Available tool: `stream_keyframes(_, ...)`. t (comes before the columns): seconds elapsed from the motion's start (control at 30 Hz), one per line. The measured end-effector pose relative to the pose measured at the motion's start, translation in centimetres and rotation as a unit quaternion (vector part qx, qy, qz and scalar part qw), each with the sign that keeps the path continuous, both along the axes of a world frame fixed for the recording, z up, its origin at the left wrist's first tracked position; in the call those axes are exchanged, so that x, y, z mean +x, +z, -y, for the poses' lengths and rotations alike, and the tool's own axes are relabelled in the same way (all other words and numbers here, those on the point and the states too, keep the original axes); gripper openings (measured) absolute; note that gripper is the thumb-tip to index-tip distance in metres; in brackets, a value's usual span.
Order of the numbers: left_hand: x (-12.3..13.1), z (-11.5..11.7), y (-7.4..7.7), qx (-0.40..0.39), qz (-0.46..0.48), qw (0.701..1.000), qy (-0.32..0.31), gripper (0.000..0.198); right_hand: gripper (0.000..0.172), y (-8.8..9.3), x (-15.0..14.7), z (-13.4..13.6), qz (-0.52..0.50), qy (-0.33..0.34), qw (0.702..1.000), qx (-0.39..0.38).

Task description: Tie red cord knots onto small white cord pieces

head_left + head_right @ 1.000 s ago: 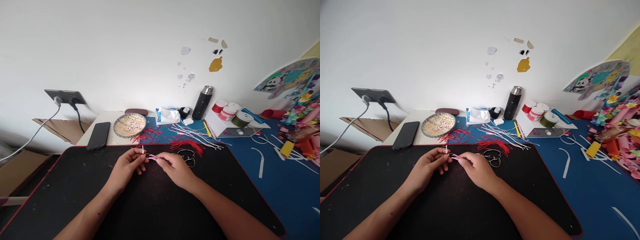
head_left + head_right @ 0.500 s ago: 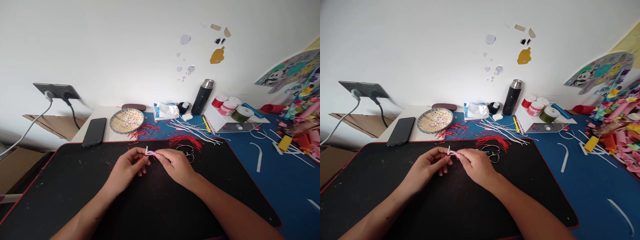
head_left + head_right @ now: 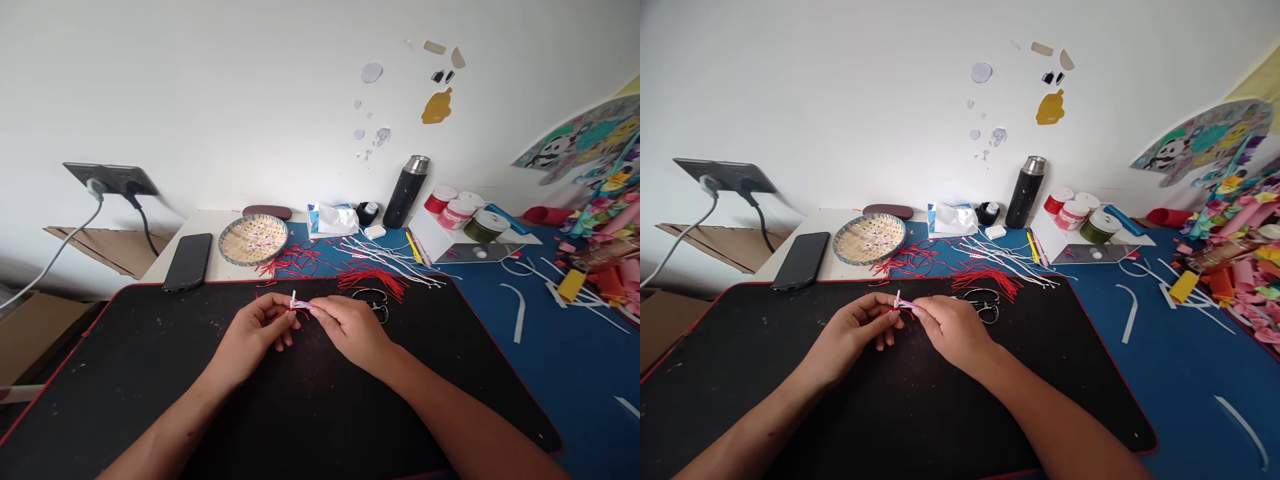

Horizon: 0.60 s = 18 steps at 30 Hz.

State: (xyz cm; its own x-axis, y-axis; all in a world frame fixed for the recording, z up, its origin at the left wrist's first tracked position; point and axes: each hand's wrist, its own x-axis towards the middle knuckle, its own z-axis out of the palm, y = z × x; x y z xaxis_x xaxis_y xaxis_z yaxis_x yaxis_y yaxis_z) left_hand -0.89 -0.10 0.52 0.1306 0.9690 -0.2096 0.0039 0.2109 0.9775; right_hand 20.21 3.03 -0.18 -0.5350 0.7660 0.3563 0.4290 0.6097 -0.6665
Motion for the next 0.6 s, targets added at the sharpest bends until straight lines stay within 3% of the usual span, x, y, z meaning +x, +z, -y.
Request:
stream_keyframes(0.37,0.2,0.44,0.25,0.033,-0.071,0.997,-0.006,0.035,0.034,-0.35,0.35,-0.19,0.101,-0.001,0.994,0.052)
stream_keyframes(0.6,0.52,0.74,0.28,0.065,-0.052,0.996,0.023,0.032,0.034,0.01,0.39,-0.03,0.132,-0.012,0.989,0.072)
